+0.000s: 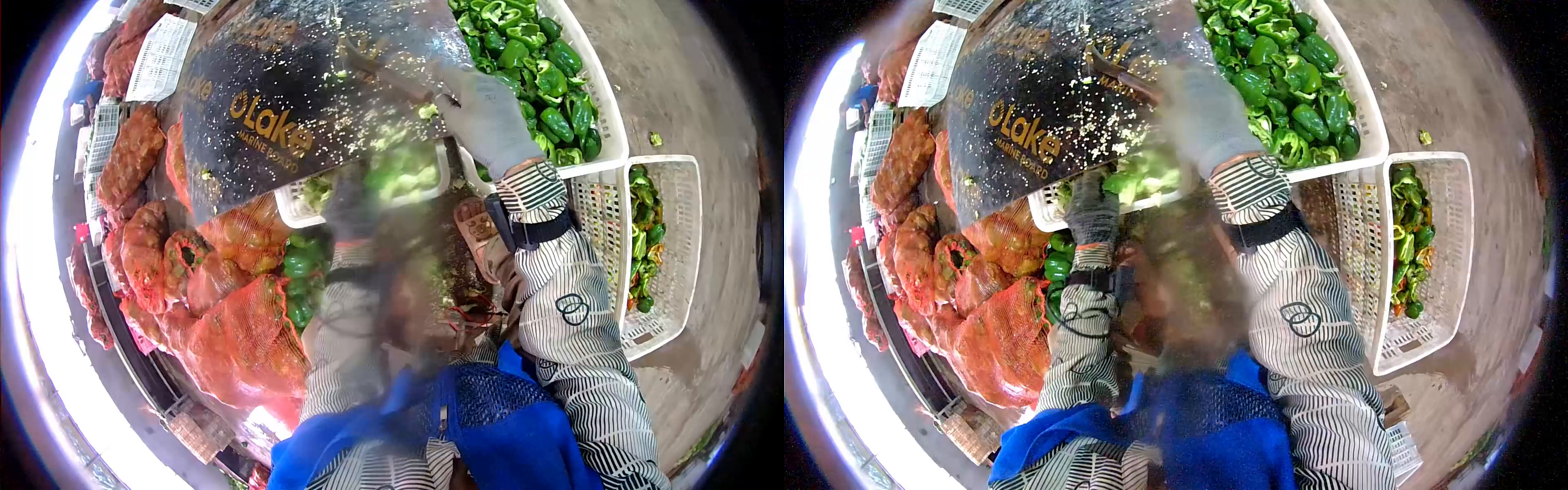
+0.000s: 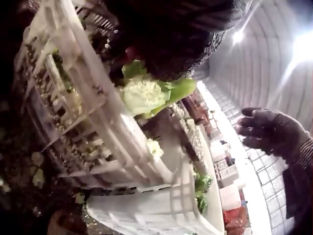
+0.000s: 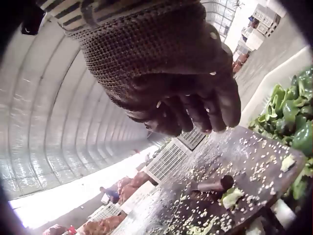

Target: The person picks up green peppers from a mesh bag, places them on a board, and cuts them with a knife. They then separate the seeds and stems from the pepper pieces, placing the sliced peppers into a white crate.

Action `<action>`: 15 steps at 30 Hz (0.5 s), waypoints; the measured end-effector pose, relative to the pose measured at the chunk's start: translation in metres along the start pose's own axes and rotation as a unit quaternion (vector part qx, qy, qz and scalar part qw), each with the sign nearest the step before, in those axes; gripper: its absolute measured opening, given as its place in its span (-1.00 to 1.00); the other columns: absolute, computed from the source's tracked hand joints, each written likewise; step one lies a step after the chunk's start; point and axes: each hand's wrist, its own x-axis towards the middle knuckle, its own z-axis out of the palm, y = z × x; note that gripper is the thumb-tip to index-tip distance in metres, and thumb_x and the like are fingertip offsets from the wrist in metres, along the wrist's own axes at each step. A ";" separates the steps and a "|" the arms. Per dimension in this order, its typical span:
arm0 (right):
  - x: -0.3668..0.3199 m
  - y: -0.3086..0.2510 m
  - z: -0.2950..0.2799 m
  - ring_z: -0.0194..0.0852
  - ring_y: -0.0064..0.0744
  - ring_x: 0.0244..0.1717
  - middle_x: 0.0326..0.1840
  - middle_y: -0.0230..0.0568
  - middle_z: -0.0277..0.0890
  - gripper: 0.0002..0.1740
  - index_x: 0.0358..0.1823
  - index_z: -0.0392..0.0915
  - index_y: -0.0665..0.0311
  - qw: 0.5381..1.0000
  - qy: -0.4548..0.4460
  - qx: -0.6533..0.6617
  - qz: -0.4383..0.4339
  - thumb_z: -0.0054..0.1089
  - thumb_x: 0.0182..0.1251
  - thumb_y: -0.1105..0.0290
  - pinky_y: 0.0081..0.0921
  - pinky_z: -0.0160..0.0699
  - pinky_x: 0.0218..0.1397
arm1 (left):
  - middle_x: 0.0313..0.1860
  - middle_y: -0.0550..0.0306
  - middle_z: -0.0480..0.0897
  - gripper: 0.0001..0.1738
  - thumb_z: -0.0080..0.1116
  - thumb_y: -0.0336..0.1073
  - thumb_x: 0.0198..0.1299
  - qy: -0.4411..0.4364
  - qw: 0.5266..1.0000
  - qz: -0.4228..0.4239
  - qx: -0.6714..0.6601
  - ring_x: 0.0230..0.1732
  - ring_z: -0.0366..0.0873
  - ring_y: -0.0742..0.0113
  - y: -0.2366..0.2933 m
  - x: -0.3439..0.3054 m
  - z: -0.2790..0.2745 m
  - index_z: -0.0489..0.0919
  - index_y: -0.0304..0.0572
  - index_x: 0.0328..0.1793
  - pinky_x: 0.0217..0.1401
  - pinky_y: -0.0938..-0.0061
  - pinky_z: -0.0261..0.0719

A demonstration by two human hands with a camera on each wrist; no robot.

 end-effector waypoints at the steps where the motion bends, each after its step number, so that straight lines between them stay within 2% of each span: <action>1: -0.002 -0.004 0.002 0.57 0.02 0.06 0.00 0.11 0.59 -0.57 0.21 0.53 0.24 1.000 0.000 0.002 -0.003 0.10 0.37 0.26 -0.13 0.48 0.19 | -0.13 -0.03 0.67 -0.68 0.17 -0.39 -0.01 0.019 1.000 0.001 -0.025 -0.13 0.65 -0.03 0.003 0.000 -0.018 0.61 -0.10 -0.05 0.00 0.17 0.60; 2: -0.006 -0.009 0.002 0.60 -0.02 0.03 -0.03 0.12 0.60 -0.57 0.21 0.53 0.27 0.997 -0.042 -0.033 -0.051 0.09 0.37 0.26 -0.15 0.50 0.16 | -0.17 -0.04 0.68 -0.70 0.15 -0.42 -0.01 0.065 0.991 0.026 -0.117 -0.14 0.64 -0.07 -0.001 0.000 -0.029 0.62 -0.12 -0.09 0.00 0.23 0.59; 3: -0.008 -0.015 0.003 0.62 -0.07 -0.01 -0.05 0.12 0.61 -0.57 0.20 0.52 0.30 0.989 -0.083 -0.069 -0.100 0.08 0.37 0.27 -0.18 0.53 0.13 | -0.20 -0.01 0.69 -0.69 0.15 -0.48 -0.01 0.062 0.994 -0.010 -0.094 -0.17 0.66 0.04 -0.006 0.001 -0.041 0.61 -0.14 -0.06 -0.02 0.31 0.59; 4: -0.003 -0.031 -0.001 0.64 -0.23 -0.05 -0.08 0.10 0.62 -0.56 0.20 0.51 0.37 0.962 -0.210 0.162 0.061 0.09 0.37 0.28 -0.29 0.57 0.07 | -0.21 0.03 0.69 -0.69 0.16 -0.50 0.01 0.061 0.987 -0.066 -0.131 -0.19 0.65 0.14 -0.012 0.003 -0.050 0.61 -0.15 -0.06 -0.04 0.35 0.60; 5: -0.002 -0.032 0.012 0.57 -0.06 0.04 0.06 0.01 0.55 -0.67 -0.09 0.64 0.38 0.967 -0.203 0.154 -0.009 0.06 0.33 0.27 -0.24 0.57 0.11 | -0.22 0.07 0.69 -0.69 0.17 -0.52 0.03 0.061 0.976 -0.121 -0.168 -0.20 0.65 0.25 -0.012 0.008 -0.062 0.60 -0.17 -0.05 -0.07 0.39 0.60; 6: -0.004 -0.030 0.030 0.55 -0.07 0.05 0.07 0.05 0.54 -0.64 0.01 0.60 0.38 0.955 -0.193 0.214 -0.065 0.10 0.33 0.26 -0.24 0.57 0.13 | -0.25 0.13 0.68 -0.71 0.18 -0.58 0.05 0.052 0.970 -0.167 -0.168 -0.21 0.60 0.39 -0.011 0.013 -0.075 0.59 -0.20 -0.06 -0.10 0.46 0.60; 7: -0.007 -0.032 0.041 0.54 -0.08 0.07 0.08 0.08 0.53 -0.58 0.11 0.56 0.38 0.937 -0.184 0.272 -0.120 0.13 0.33 0.26 -0.25 0.56 0.14 | -0.24 0.13 0.67 -0.69 0.18 -0.63 0.05 0.063 0.959 -0.195 -0.197 -0.21 0.61 0.37 -0.010 0.018 -0.084 0.59 -0.21 -0.05 -0.12 0.49 0.60; 9: -0.012 -0.058 0.039 0.54 -0.15 0.06 0.08 0.10 0.54 -0.46 0.26 0.46 0.37 0.880 -0.271 0.388 -0.044 0.22 0.33 0.22 -0.26 0.52 0.18 | -0.19 0.14 0.66 -0.64 0.18 -0.68 0.03 0.106 0.943 -0.171 -0.264 -0.15 0.61 0.36 0.002 0.019 -0.096 0.57 -0.24 -0.01 -0.06 0.49 0.60; 10: -0.013 -0.061 0.046 0.53 -0.20 0.08 0.13 0.06 0.52 -0.43 0.28 0.44 0.36 0.842 -0.267 0.461 -0.080 0.28 0.32 0.22 -0.32 0.50 0.21 | -0.15 0.14 0.65 -0.62 0.17 -0.69 0.04 0.130 0.941 -0.117 -0.291 -0.11 0.60 0.36 0.003 0.019 -0.092 0.57 -0.24 0.01 -0.02 0.49 0.60; 11: -0.019 -0.071 0.038 0.53 -0.20 0.10 0.15 0.06 0.51 -0.42 0.29 0.45 0.34 0.822 -0.263 0.501 -0.062 0.34 0.29 0.27 -0.35 0.48 0.24 | -0.11 0.15 0.65 -0.61 0.15 -0.70 0.05 0.153 0.934 -0.063 -0.316 -0.07 0.60 0.35 0.002 0.017 -0.085 0.56 -0.25 0.03 0.02 0.49 0.60; 12: -0.020 -0.075 0.040 0.52 -0.18 0.13 0.17 0.04 0.51 -0.41 0.30 0.45 0.31 0.839 -0.246 0.480 -0.070 0.36 0.24 0.33 -0.33 0.46 0.27 | -0.05 0.16 0.64 -0.58 0.13 -0.71 0.08 0.147 0.878 -0.066 -0.450 -0.01 0.58 0.35 -0.005 0.016 -0.074 0.55 -0.24 0.08 0.10 0.48 0.58; 13: -0.019 -0.077 0.041 0.50 -0.17 0.16 0.19 0.03 0.50 -0.39 0.30 0.45 0.28 0.855 -0.228 0.459 -0.076 0.38 0.20 0.39 -0.31 0.45 0.30 | -0.05 0.16 0.64 -0.58 0.13 -0.71 0.08 0.148 0.877 -0.064 -0.453 -0.01 0.58 0.35 -0.002 0.018 -0.081 0.55 -0.24 0.08 0.10 0.48 0.58; 15: -0.017 -0.077 0.038 0.47 -0.15 0.22 0.23 0.00 0.49 -0.33 0.34 0.42 0.24 0.866 -0.221 0.435 -0.106 0.39 0.15 0.44 -0.28 0.42 0.35 | -0.01 0.14 0.63 -0.57 0.09 -0.71 0.12 0.086 0.896 -0.063 -0.431 0.01 0.59 0.34 0.009 0.017 -0.103 0.55 -0.23 0.12 0.12 0.46 0.59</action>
